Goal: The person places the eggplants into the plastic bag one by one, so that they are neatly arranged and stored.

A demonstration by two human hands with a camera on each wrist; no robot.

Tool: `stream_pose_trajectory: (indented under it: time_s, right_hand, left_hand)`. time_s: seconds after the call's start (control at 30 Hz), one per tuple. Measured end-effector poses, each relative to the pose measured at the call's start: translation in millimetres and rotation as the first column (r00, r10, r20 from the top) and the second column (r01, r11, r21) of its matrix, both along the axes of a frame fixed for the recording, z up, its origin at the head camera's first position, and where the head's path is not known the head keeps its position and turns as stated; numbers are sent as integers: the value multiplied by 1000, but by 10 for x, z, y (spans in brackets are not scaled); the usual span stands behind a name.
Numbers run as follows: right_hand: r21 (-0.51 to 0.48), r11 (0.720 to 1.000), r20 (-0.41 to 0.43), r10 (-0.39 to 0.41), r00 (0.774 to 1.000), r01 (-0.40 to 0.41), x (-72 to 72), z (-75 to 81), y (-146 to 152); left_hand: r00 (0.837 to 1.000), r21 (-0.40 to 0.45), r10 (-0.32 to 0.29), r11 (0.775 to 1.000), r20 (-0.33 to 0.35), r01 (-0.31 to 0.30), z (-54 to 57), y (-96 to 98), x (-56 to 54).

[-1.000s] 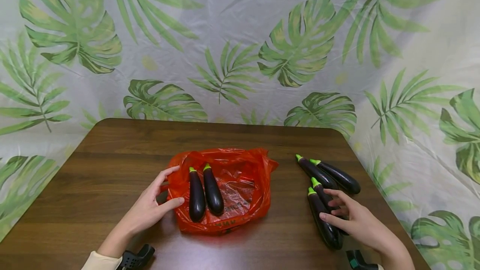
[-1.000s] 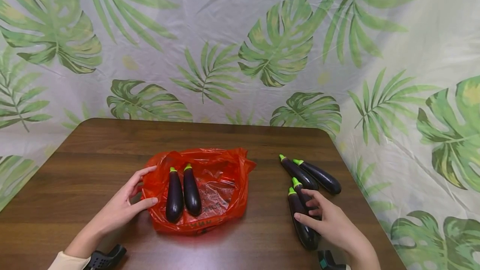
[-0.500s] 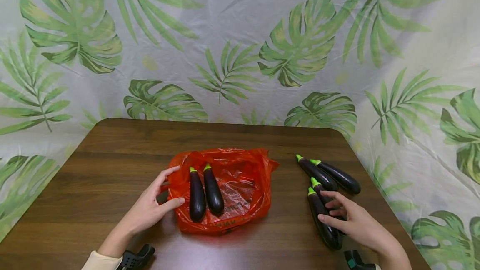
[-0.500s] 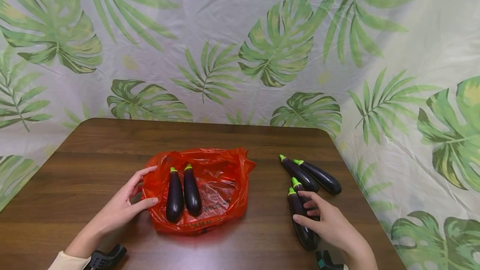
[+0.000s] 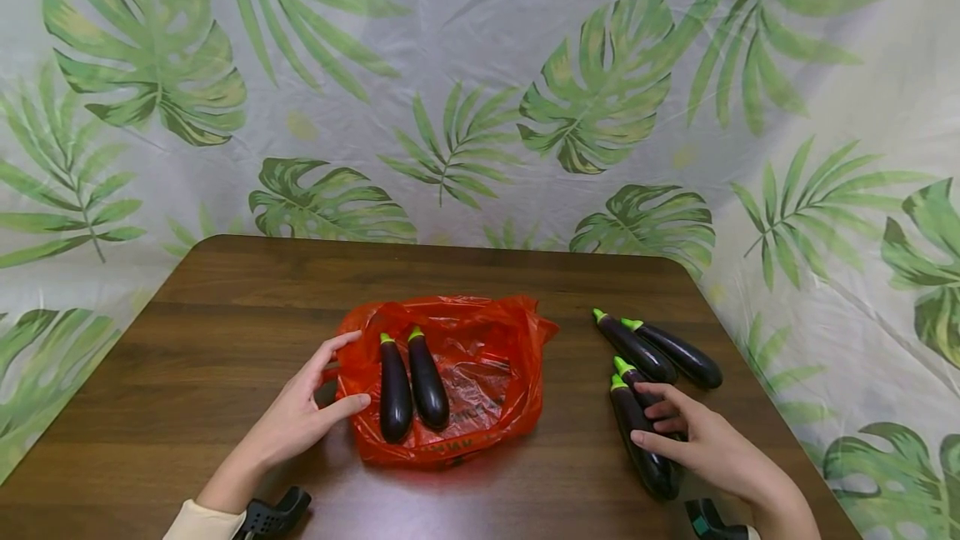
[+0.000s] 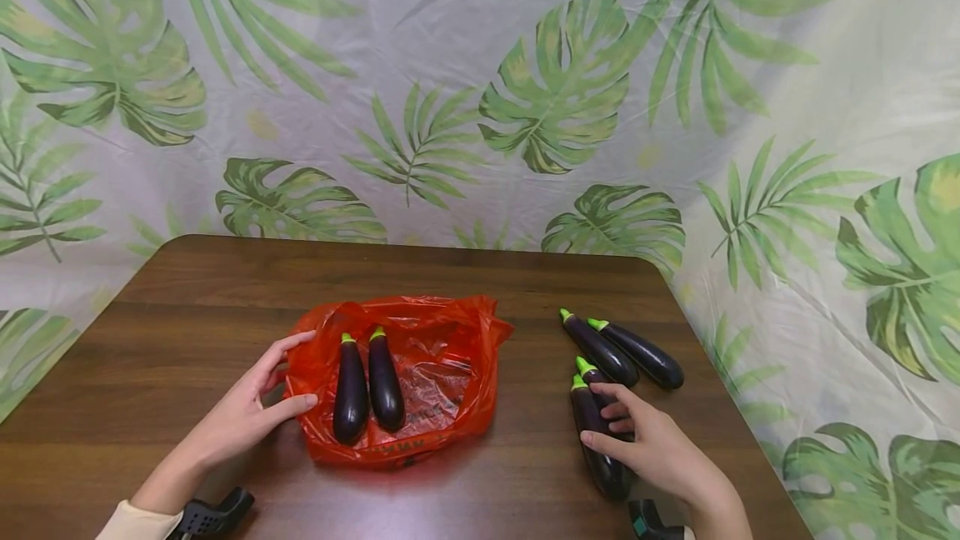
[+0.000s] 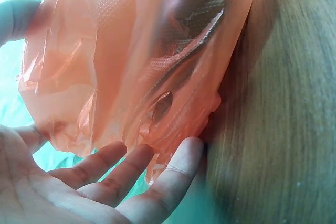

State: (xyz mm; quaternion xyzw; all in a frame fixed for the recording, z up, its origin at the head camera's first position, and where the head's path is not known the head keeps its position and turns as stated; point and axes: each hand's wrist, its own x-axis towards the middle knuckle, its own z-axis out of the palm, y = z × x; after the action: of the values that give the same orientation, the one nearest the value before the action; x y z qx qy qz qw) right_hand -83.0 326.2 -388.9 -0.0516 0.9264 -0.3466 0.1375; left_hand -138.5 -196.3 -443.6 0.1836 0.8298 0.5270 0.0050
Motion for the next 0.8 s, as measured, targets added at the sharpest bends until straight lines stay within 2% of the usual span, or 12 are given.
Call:
stream_pose_trajectory:
  time_s: [0.2,0.47,0.8]
  right_hand:
    - [-18,1000,19,1,1000,0,-9,3,2]
    - [-117,993,76,33,997,-24,-19,-16,43]
    - [-167,981,78,112,991,-97,-76,-116,32]
  left_hand:
    - [1000,2,-4,1000,-1,4,1,-1,-6]
    - [1000,6,-8,1000,7,8,8,-6,-12]
    - [1000,-1,-2,1000,9,2,-11,-8,-7]
